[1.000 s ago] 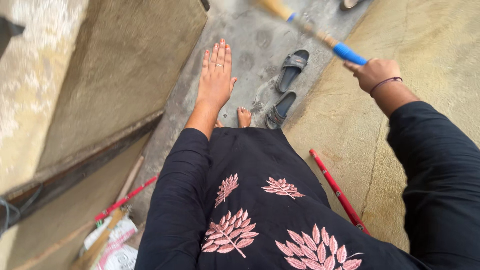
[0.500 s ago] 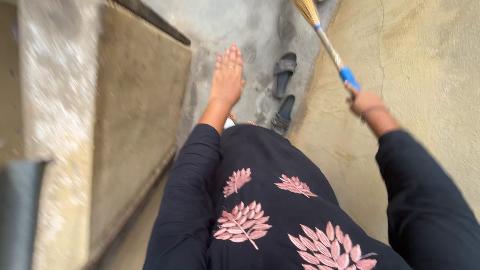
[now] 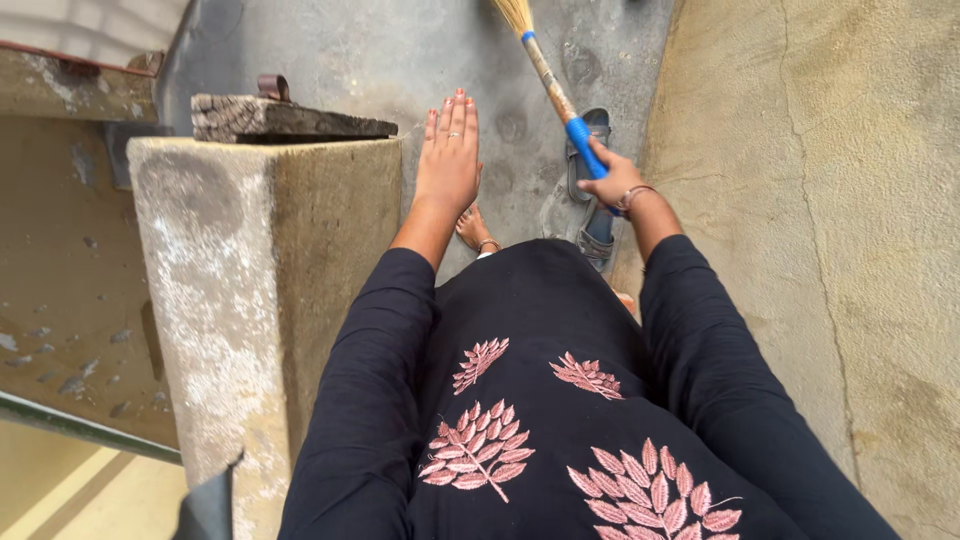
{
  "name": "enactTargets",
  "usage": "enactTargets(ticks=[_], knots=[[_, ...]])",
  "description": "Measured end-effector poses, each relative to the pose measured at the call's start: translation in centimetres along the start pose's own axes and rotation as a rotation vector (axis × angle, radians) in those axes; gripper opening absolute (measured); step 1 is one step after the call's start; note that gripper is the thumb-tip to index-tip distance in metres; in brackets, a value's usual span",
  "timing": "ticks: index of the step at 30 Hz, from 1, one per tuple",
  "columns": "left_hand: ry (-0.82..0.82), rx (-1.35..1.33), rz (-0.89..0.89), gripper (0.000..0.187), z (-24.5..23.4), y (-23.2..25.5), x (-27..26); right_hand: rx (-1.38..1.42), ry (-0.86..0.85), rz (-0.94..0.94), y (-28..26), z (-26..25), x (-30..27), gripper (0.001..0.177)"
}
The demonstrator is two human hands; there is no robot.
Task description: The person sweeps debris into a dustpan with a hand broom, carries the dustpan outside, and then uses a larger broom to sweep the outdoor tiled and concrete surfaces.
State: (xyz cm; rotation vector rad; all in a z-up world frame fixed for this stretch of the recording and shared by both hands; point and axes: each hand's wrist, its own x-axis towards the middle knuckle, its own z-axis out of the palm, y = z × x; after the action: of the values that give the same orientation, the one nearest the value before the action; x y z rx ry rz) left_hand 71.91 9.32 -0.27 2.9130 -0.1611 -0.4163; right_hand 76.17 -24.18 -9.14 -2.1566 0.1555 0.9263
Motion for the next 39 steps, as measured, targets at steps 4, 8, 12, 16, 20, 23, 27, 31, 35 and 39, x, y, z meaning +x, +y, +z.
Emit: enactTargets(ticks=[4, 8, 12, 16, 20, 23, 27, 31, 35, 39], knots=[[-0.046, 0.015, -0.052, 0.093, 0.1, -2.2, 0.8, -0.150, 0.197, -0.287, 4.0, 2.2, -0.1, 0.114], [-0.018, 0.023, -0.038, 0.088, 0.7, -2.3, 3.5, 0.431, 0.019, 0.391, -0.8, 6.9, -1.5, 0.104], [-0.013, -0.014, -0.005, 0.086, 0.4, -0.6, 6.5, 0.792, -0.190, 0.477, -9.5, 9.3, 1.1, 0.076], [0.000, -0.079, 0.000, 0.085, -0.6, 0.1, 8.7, 0.759, -0.206, 0.335, -12.5, 4.6, 7.5, 0.076], [0.005, -0.099, -0.060, 0.085, -2.1, -1.3, 9.9, 0.450, -0.128, 0.150, -9.6, -2.7, 12.1, 0.091], [-0.039, -0.044, -0.135, 0.084, -2.3, -2.3, 11.8, -0.476, 0.141, -0.265, -6.4, -9.1, 13.3, 0.099], [-0.061, -0.010, -0.229, 0.083, -2.7, -3.0, 16.4, -0.809, -0.110, -0.283, -5.8, -14.1, 13.2, 0.078], [-0.020, -0.030, -0.260, 0.082, -2.8, -1.0, 21.6, -1.172, -0.285, -0.313, -6.5, -22.3, 13.3, 0.061], [0.034, -0.023, -0.241, 0.077, -3.9, 1.0, 25.3, -1.769, -0.433, -0.446, -8.3, -30.2, 17.1, 0.057], [-0.055, -0.037, -0.268, 0.079, -5.8, 2.4, 27.0, -1.929, -0.364, -0.449, -10.1, -39.7, 21.5, 0.061]])
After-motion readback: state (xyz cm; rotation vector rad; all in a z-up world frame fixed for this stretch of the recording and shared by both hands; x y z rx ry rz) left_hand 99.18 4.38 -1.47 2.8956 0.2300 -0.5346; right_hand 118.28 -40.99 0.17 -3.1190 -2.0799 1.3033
